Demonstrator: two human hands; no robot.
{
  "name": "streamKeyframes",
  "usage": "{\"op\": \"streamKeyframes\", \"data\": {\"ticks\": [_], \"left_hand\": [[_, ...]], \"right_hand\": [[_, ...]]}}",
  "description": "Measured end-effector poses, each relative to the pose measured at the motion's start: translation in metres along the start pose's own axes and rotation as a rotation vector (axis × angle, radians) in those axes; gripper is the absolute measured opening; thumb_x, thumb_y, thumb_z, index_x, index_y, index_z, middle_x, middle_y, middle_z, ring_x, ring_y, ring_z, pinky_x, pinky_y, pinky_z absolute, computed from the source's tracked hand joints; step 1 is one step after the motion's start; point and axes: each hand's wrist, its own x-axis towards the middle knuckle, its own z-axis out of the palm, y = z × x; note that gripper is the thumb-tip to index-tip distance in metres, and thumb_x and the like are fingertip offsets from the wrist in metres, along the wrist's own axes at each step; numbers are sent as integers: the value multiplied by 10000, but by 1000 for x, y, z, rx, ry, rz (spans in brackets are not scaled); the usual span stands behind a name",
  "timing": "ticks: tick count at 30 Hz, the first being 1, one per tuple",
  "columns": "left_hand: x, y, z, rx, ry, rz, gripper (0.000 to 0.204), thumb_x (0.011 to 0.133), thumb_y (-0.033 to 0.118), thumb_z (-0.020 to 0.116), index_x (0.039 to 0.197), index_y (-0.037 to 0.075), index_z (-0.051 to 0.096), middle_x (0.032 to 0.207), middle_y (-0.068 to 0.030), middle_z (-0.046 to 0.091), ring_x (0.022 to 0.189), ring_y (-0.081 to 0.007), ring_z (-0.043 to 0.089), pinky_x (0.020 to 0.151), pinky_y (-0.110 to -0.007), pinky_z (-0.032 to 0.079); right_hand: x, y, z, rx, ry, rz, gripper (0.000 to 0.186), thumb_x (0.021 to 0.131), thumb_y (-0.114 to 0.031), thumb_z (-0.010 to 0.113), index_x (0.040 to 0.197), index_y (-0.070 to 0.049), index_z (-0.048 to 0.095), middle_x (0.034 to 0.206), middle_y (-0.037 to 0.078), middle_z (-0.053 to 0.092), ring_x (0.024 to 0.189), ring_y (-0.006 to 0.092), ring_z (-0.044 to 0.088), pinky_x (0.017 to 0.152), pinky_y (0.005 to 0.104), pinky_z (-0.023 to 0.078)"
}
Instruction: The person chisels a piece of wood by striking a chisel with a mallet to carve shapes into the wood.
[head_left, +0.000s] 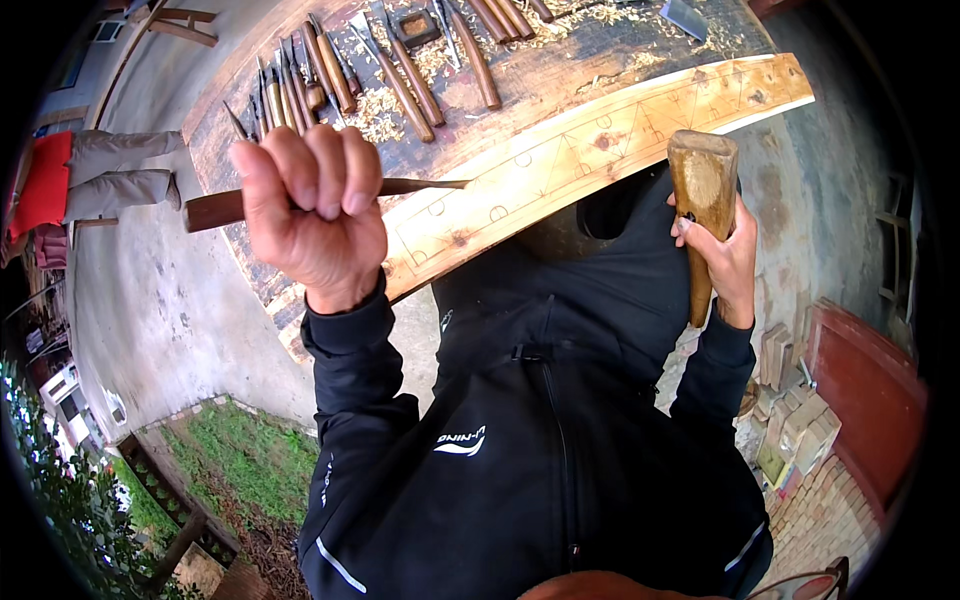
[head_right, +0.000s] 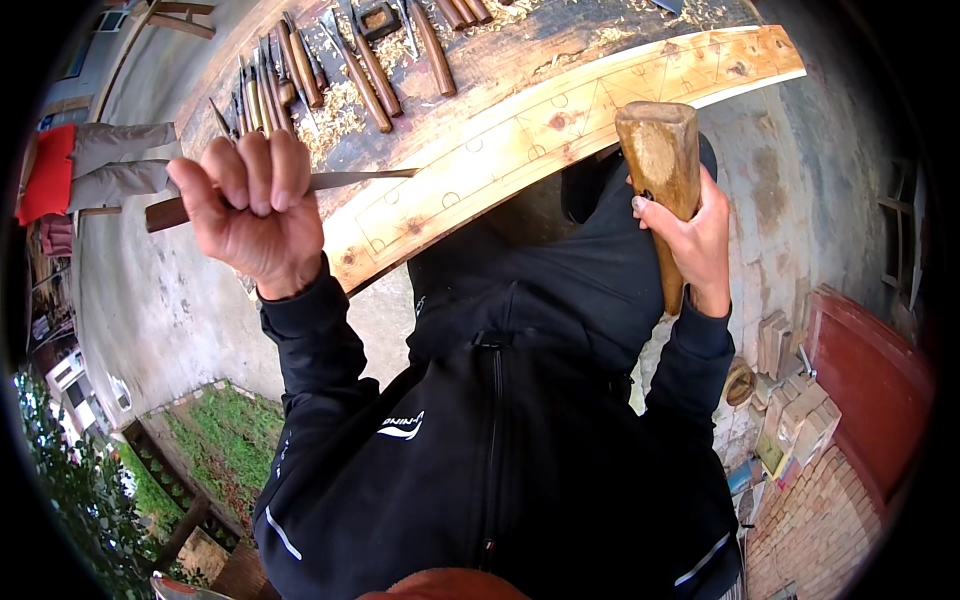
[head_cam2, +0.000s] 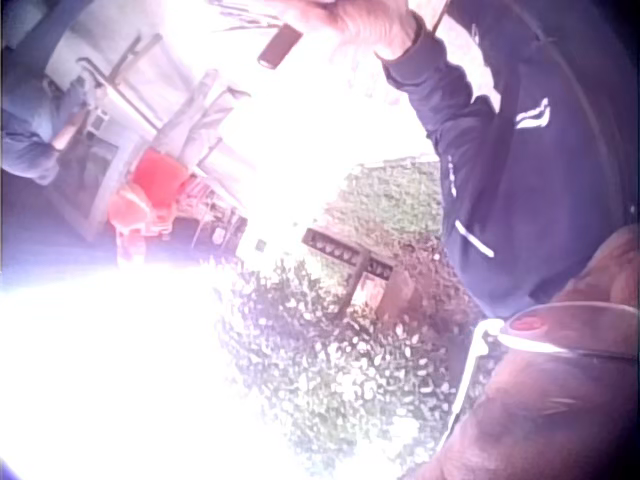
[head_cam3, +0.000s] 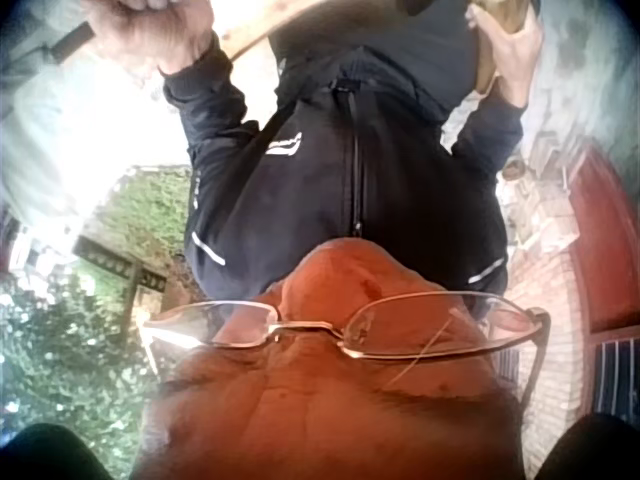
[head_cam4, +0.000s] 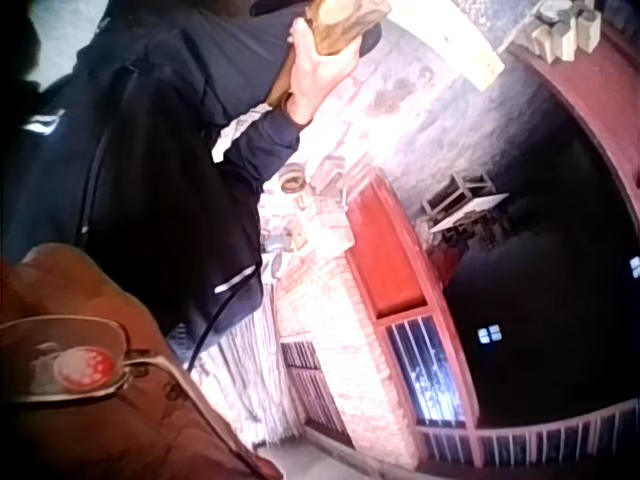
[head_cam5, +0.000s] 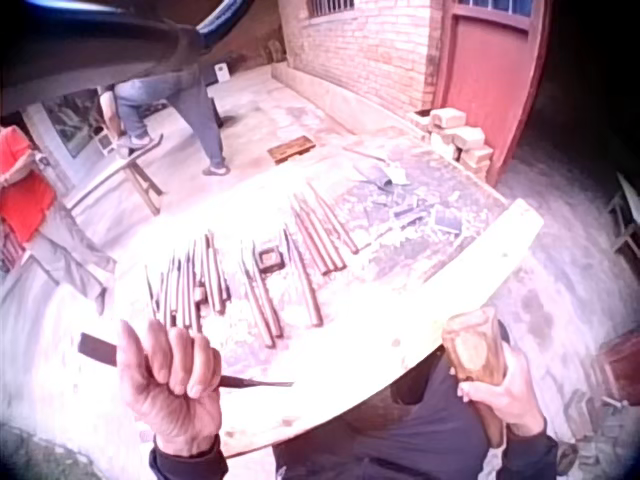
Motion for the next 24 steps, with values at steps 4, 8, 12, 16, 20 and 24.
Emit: {"op": "streamKeyframes", "data": {"ticks": [4, 8, 12, 16, 20, 24], "left_hand": [[-5, -12, 9, -23, -14, -79, 541, 1121, 435, 415, 677, 128, 390, 558, 3, 349, 493, -119, 343, 485, -274, 263], [-1, -14, 17, 63, 48, -105, 526, 1134, 365, 412, 667, 134, 339, 556, 10, 310, 477, -105, 285, 463, -272, 239], [2, -20, 19, 145, 125, -69, 527, 1134, 323, 433, 663, 139, 283, 566, 17, 260, 480, -97, 228, 445, -269, 205], [3, -22, 23, 151, 175, -74, 522, 1131, 315, 444, 664, 142, 284, 567, 16, 257, 483, -95, 225, 445, -268, 199], [3, -26, 20, 175, 159, -73, 519, 1128, 305, 450, 664, 144, 281, 567, 16, 256, 484, -93, 225, 444, -270, 197], [5, -27, 21, 186, 165, -75, 522, 1125, 303, 457, 662, 145, 276, 567, 16, 254, 484, -93, 225, 444, -274, 199]], "right_hand": [[0, -1, 2, -11, 8, -12, 341, 872, -36, 713, 1192, 40, 624, 1037, 106, 733, 799, 115, 673, 681, 267, 551], [-1, 1, 2, -9, 17, -11, 342, 871, -39, 722, 1191, 38, 628, 1035, 104, 737, 799, 113, 675, 682, 267, 554], [0, 2, 1, -38, 14, -7, 347, 868, -47, 733, 1189, 36, 632, 1033, 103, 740, 802, 109, 674, 689, 268, 558], [1, 0, 1, -48, 20, -5, 355, 861, -54, 740, 1189, 35, 635, 1030, 101, 742, 797, 108, 673, 694, 268, 560], [0, 0, 3, -40, 37, 3, 362, 852, -54, 747, 1186, 35, 639, 1029, 99, 743, 791, 107, 671, 695, 268, 560], [1, 0, 1, -60, 35, -1, 360, 845, -53, 752, 1178, 35, 645, 1019, 95, 745, 789, 105, 670, 695, 265, 557]]}}
